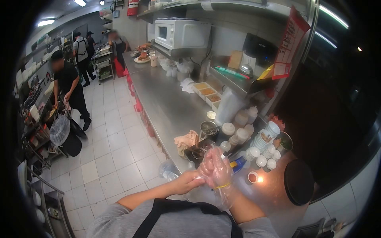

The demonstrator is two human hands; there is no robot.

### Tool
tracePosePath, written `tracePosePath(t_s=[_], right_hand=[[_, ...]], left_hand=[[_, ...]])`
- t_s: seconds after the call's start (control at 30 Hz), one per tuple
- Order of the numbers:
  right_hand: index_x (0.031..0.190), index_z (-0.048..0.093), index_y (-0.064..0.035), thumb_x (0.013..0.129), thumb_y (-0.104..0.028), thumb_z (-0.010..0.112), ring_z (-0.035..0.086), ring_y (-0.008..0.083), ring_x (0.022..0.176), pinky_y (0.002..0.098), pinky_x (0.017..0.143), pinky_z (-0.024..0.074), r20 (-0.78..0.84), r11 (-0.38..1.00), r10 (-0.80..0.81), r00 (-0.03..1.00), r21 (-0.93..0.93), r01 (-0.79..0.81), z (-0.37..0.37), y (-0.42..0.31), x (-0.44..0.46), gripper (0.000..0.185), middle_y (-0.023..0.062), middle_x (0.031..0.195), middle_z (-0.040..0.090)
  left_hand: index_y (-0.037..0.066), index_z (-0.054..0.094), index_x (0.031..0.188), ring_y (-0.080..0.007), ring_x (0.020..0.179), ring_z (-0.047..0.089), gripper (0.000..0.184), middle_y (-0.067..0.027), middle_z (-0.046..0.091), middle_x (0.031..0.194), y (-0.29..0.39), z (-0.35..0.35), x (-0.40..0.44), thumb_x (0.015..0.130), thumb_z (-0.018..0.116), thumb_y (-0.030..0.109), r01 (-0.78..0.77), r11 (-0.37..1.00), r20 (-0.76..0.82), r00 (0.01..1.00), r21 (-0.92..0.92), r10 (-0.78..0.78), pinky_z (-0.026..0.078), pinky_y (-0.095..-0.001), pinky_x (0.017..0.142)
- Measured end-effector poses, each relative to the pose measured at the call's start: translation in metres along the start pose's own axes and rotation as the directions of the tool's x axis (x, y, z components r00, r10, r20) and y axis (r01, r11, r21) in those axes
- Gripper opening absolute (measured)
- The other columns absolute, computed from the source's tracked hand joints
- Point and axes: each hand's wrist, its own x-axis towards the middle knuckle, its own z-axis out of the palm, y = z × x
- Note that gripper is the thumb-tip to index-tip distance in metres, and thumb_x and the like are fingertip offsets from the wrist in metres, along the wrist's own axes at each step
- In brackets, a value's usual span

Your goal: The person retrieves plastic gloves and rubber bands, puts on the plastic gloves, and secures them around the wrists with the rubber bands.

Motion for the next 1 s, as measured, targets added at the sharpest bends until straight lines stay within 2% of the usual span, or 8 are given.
tracePosePath(t_s=[0.33, 0.43, 0.5, 0.6, 0.67, 0.73, 0.9, 1.0], right_hand=[[0.088, 0.044, -0.0130, 0.098, -0.030, 0.041, 0.021, 0.0093, 0.039, 0.0278, 0.040, 0.0232, 0.118, 0.993, -0.084, 0.989, -0.075, 0.093, 0.018, -0.007, -0.009, 0.020, -0.0032, 0.051, 0.022], [0.086, 0.043, -0.0155, 0.098, -0.031, 0.041, 0.020, 0.0095, 0.037, 0.0277, 0.038, 0.0211, 0.243, 0.992, -0.101, 0.965, 0.096, 0.080, 0.013, -0.020, -0.003, 0.020, -0.0043, 0.048, 0.020], [0.085, 0.044, -0.0165, 0.100, -0.033, 0.036, 0.018, 0.0068, 0.037, 0.0255, 0.037, 0.0191, 0.187, 0.911, -0.404, 0.896, 0.167, 0.376, 0.013, -0.067, -0.002, 0.023, -0.0053, 0.048, 0.020], [0.084, 0.046, -0.0099, 0.101, -0.027, 0.034, 0.020, 0.0065, 0.042, 0.0241, 0.038, 0.0204, 0.175, 0.730, -0.676, 0.716, 0.292, 0.618, 0.002, -0.148, -0.005, 0.027, -0.0041, 0.054, 0.025], [0.081, 0.049, -0.0085, 0.096, -0.024, 0.046, 0.037, 0.0120, 0.059, 0.0300, 0.055, 0.0355, 0.253, 0.716, -0.696, 0.672, 0.318, 0.621, -0.009, -0.192, -0.004, 0.021, 0.0008, 0.067, 0.037], [0.079, 0.050, -0.0075, 0.093, -0.027, 0.050, 0.037, 0.0155, 0.073, 0.0317, 0.063, 0.0355, 0.072, 0.624, -0.777, 0.626, 0.222, 0.749, 0.005, -0.215, 0.001, 0.024, 0.0031, 0.076, 0.041], [0.079, 0.052, -0.0074, 0.093, -0.048, 0.045, 0.035, 0.0129, 0.050, 0.0268, 0.047, 0.0319, 0.184, 0.733, -0.641, 0.745, -0.142, 0.665, -0.045, -0.262, 0.027, 0.044, 0.0015, 0.064, 0.039], [0.083, 0.054, -0.0060, 0.092, -0.054, 0.042, 0.029, 0.0125, 0.041, 0.0258, 0.040, 0.0280, 0.236, 0.788, -0.572, 0.786, -0.106, 0.606, -0.080, -0.292, 0.052, 0.051, 0.0015, 0.060, 0.039]], left_hand=[[0.005, 0.053, 0.082, -0.0107, 0.068, 0.047, 0.030, -0.0014, 0.052, 0.076, 0.006, -0.003, -0.005, 0.096, 0.045, 0.030, 0.158, 0.950, 0.142, 0.982, -0.271, -0.123, 0.040, -0.0259, 0.064], [0.005, 0.052, 0.081, -0.0088, 0.069, 0.045, 0.035, -0.0004, 0.050, 0.076, -0.005, -0.005, -0.012, 0.098, 0.041, 0.034, 0.206, 0.931, 0.302, 0.947, -0.302, -0.112, 0.039, -0.0244, 0.064], [0.005, 0.052, 0.084, -0.0060, 0.071, 0.046, 0.036, 0.0011, 0.051, 0.076, -0.041, 0.003, -0.033, 0.099, 0.038, 0.034, 0.284, 0.907, 0.476, 0.873, -0.310, -0.110, 0.040, -0.0225, 0.064], [0.007, 0.050, 0.082, -0.0062, 0.070, 0.045, 0.037, 0.0006, 0.049, 0.074, -0.053, 0.009, -0.062, 0.100, 0.036, 0.036, 0.309, 0.892, 0.278, 0.935, -0.328, -0.222, 0.040, -0.0217, 0.064], [0.008, 0.049, 0.082, -0.0081, 0.067, 0.044, 0.039, 0.0000, 0.047, 0.074, -0.046, 0.003, -0.072, 0.100, 0.035, 0.039, 0.425, 0.772, 0.144, 0.902, -0.473, -0.408, 0.040, -0.0227, 0.062], [0.008, 0.049, 0.082, -0.0090, 0.065, 0.043, 0.039, -0.0001, 0.047, 0.074, -0.060, -0.015, -0.074, 0.100, 0.035, 0.039, 0.418, 0.778, 0.086, 0.898, -0.469, -0.430, 0.040, -0.0233, 0.061], [0.008, 0.050, 0.081, -0.0098, 0.064, 0.043, 0.039, 0.0004, 0.047, 0.074, -0.060, -0.039, -0.092, 0.099, 0.036, 0.041, 0.405, 0.728, -0.081, 0.843, -0.553, -0.531, 0.040, -0.0243, 0.060], [0.009, 0.050, 0.080, -0.0099, 0.063, 0.043, 0.040, 0.0010, 0.047, 0.073, -0.062, -0.047, -0.100, 0.099, 0.037, 0.042, 0.358, 0.742, -0.169, 0.830, -0.567, -0.531, 0.040, -0.0243, 0.060]])
